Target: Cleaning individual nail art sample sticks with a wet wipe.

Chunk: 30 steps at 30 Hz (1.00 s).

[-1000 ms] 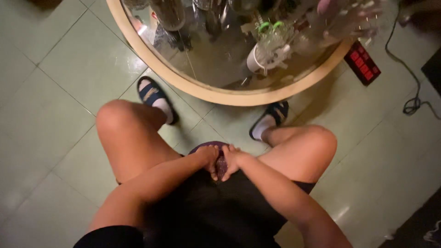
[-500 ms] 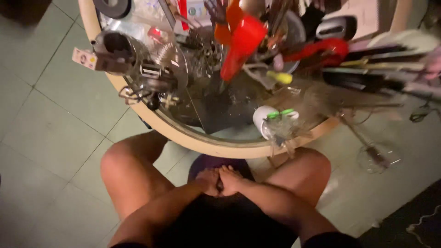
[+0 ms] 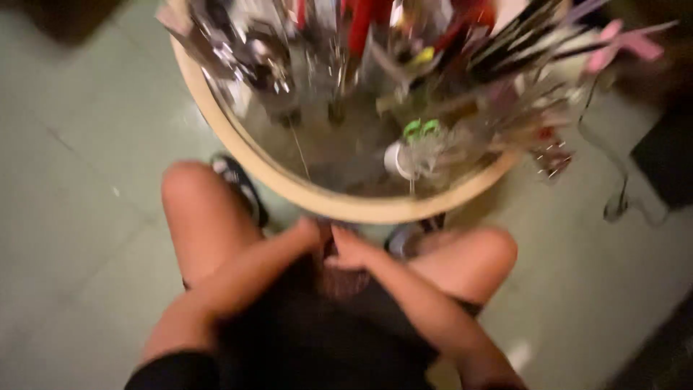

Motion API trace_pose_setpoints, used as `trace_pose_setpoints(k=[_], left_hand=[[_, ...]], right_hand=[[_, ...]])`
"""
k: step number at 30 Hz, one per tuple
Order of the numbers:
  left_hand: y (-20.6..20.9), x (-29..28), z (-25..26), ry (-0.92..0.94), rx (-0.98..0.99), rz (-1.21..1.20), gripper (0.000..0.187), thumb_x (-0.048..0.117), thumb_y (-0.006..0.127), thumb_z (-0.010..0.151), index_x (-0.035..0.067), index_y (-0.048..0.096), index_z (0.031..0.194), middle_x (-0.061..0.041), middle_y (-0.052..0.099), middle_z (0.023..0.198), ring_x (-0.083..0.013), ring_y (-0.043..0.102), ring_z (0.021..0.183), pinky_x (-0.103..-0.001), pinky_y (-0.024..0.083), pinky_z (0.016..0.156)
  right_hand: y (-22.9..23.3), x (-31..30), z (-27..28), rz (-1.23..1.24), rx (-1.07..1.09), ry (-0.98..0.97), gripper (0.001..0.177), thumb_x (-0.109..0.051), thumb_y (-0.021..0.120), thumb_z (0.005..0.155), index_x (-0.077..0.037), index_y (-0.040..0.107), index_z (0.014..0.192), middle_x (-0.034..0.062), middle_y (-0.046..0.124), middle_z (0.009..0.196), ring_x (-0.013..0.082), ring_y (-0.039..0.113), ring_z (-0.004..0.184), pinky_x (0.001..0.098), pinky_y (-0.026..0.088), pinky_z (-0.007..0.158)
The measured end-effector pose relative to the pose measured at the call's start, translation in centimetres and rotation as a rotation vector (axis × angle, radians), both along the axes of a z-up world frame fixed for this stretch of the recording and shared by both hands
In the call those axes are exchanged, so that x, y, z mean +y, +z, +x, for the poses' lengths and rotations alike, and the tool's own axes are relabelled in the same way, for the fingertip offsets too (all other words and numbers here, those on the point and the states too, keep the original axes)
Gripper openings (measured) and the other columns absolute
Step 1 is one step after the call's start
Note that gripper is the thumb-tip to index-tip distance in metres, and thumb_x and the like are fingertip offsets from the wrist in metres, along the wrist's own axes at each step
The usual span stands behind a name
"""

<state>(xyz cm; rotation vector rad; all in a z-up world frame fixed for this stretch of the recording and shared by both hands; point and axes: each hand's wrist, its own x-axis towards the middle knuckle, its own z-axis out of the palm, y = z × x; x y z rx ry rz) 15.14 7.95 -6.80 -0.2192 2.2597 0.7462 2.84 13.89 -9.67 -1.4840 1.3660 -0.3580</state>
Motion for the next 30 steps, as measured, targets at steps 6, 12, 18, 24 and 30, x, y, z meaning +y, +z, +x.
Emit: trace_pose_setpoints(k=[6, 12, 18, 24, 30], left_hand=[[13.4, -8.1, 1.3, 0.287, 0.470, 0.297, 0.046, 0.047, 0.072, 0.091, 0.009, 0.070, 0.117, -0.013, 0.075, 0.110, -0.0298, 0.072, 0.098, -0.042, 0.057, 0.087], [33.5, -19.1, 6.7, 0.626, 1.008, 0.471, 0.015, 0.018, 0.065, 0.103, 0.005, 0.070, 0.105, -0.001, 0.069, 0.096, -0.0125, 0.067, 0.085, -0.029, 0.056, 0.074], [31.2, -36.0, -2.0, 1.031, 1.138, 0.379, 0.017, 0.019, 0.063, 0.109, 0.004, 0.067, 0.102, 0.000, 0.061, 0.076, -0.0092, 0.055, 0.065, -0.027, 0.044, 0.060], [19.2, -49.6, -13.9, 0.537, 0.601, -0.379, 0.036, 0.039, 0.076, 0.088, 0.005, 0.079, 0.101, -0.018, 0.075, 0.094, -0.0319, 0.071, 0.082, -0.043, 0.056, 0.077], [7.9, -52.8, -19.8, 0.415, 0.294, -0.491, 0.073, 0.070, 0.079, 0.076, 0.002, 0.078, 0.101, -0.024, 0.073, 0.100, -0.0384, 0.071, 0.087, -0.045, 0.056, 0.080]], right_hand=[[4.1, 4.1, -1.4, -0.054, 0.189, 0.179, 0.035, -0.016, 0.061, 0.094, -0.015, 0.071, 0.127, 0.0121, 0.072, 0.133, 0.0288, 0.067, 0.123, 0.0362, 0.053, 0.108], [14.3, 1.3, -0.6, -0.069, -0.214, -0.046, 0.028, -0.016, 0.058, 0.102, -0.006, 0.064, 0.127, 0.0127, 0.067, 0.126, 0.0245, 0.062, 0.121, 0.0377, 0.046, 0.106], [14.0, -3.8, -1.2, -0.097, -0.820, -0.349, 0.032, -0.023, 0.048, 0.111, 0.001, 0.064, 0.125, 0.0093, 0.069, 0.121, 0.0170, 0.064, 0.111, 0.0332, 0.051, 0.099], [13.5, -4.5, -2.2, -0.099, -0.991, -0.446, 0.042, -0.034, 0.042, 0.110, -0.001, 0.060, 0.127, 0.0093, 0.067, 0.123, 0.0183, 0.064, 0.109, 0.0321, 0.050, 0.098], [12.5, -6.3, -3.0, 0.023, -0.784, -0.363, 0.044, -0.030, 0.054, 0.104, 0.001, 0.057, 0.135, 0.0106, 0.060, 0.132, 0.0185, 0.060, 0.113, 0.0320, 0.049, 0.098]])
